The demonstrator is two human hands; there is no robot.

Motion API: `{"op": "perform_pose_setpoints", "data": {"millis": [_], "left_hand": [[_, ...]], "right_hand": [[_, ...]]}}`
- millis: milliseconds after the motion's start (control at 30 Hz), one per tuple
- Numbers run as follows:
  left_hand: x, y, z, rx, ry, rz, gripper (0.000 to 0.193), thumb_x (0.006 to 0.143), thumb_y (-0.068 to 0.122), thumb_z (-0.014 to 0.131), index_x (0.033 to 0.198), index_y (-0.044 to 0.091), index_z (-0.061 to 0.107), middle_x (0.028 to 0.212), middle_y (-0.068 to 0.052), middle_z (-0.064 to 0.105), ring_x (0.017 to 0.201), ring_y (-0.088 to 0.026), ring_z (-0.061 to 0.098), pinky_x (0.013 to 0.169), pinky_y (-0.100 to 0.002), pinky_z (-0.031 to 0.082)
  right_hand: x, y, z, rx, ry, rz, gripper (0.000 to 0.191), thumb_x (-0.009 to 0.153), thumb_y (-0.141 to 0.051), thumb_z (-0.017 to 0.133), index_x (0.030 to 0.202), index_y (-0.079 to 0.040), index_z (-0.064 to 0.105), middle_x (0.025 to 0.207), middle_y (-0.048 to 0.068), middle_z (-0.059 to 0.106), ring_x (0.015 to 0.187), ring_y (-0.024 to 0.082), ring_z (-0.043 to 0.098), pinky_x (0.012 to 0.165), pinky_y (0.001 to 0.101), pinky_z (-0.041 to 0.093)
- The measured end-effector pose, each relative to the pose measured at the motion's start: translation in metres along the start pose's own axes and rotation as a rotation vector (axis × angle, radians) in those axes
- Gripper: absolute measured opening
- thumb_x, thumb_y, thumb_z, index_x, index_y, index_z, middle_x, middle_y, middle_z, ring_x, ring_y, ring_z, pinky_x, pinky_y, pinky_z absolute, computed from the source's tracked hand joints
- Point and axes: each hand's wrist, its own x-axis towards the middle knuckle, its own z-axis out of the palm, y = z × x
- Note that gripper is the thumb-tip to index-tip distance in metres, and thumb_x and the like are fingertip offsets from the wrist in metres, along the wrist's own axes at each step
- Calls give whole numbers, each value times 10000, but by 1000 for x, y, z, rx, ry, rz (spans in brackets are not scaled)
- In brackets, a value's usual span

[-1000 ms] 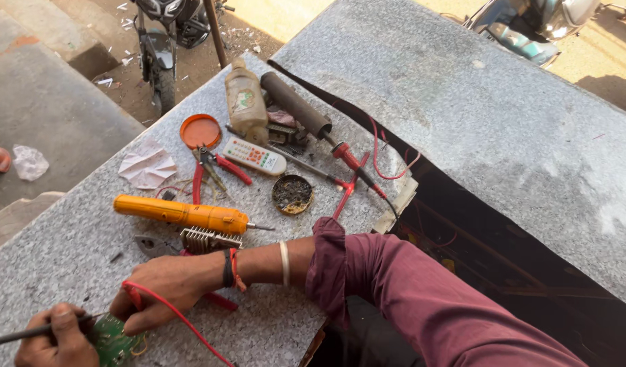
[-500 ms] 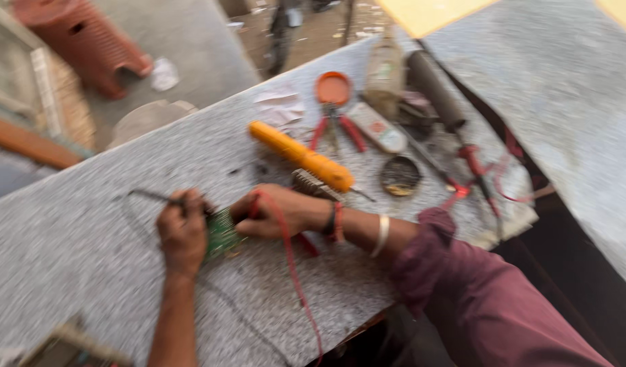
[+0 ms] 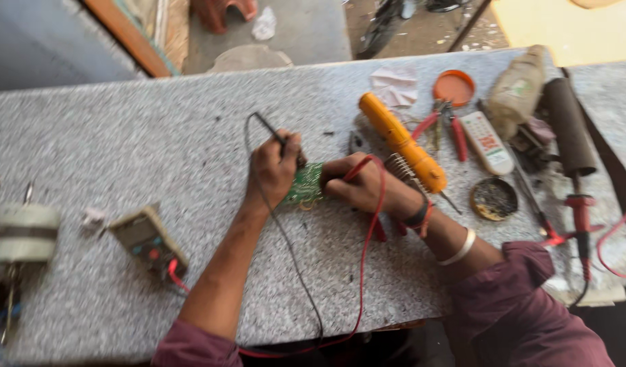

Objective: The person holds a green circuit board and uses a soldering iron to reflow solder on several points. They then switch to a multimeter and probe multiple test points on the board to check continuity or voltage. The board remains on the workbench throughout.

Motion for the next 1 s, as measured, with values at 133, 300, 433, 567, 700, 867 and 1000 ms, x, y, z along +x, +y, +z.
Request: {"op": "perform_pose_setpoints", "data": {"millis": [133,300,433,567,700,867,1000], "left_hand": [[-1,-5,-3,-2,7,-29,352,1055,341,547,889,45,641,702,-80,716,641,-194,720,598,-370,546],[-1,-12,-5,-17,-12,9,381,1059,384,536,885,62,642,684,-60,709,636,-176,722,590,-364,552],[0,-12,-6,33,-49,-68,412,1057,437,485,871,108,646,679,-25,711,604,-150,709,545,-352,543],[0,-11,-8,46,-23,-48,430,1056,453,483,860,105,641,672,-25,708,601,-146,713,544,-350,536],[-1,-9,-9,46,-14,-42,440,1062,455,489,859,92,633,670,-31,705,609,-149,718,562,-352,533],[1,-7,-8,34,-19,-56,444,1059,458,489,859,92,640,672,-33,706,610,-153,718,555,-355,534],[3,-9,-7,27,-20,-63,425,1050,449,485,876,95,642,663,-30,707,596,-155,721,540,-356,527]], "right_hand": [[3,-3,1,18,-36,75,220,857,-169,573,935,-3,696,706,107,685,637,176,664,615,340,539],[11,2,8,9,-40,100,228,842,-160,578,909,16,705,714,94,708,638,159,677,615,328,546],[12,13,9,62,48,118,226,855,-140,562,894,25,711,760,65,716,705,134,665,651,303,548],[11,26,5,143,231,155,220,865,-111,548,910,23,717,795,48,693,766,116,631,688,281,523],[11,30,2,215,312,199,205,896,-116,551,924,19,702,813,35,677,761,101,622,684,267,512],[12,26,8,101,269,169,203,852,-112,561,909,14,709,787,40,696,753,105,652,682,271,531],[14,21,7,23,219,133,214,857,-134,566,922,12,708,787,55,698,753,112,657,687,279,533]]}}
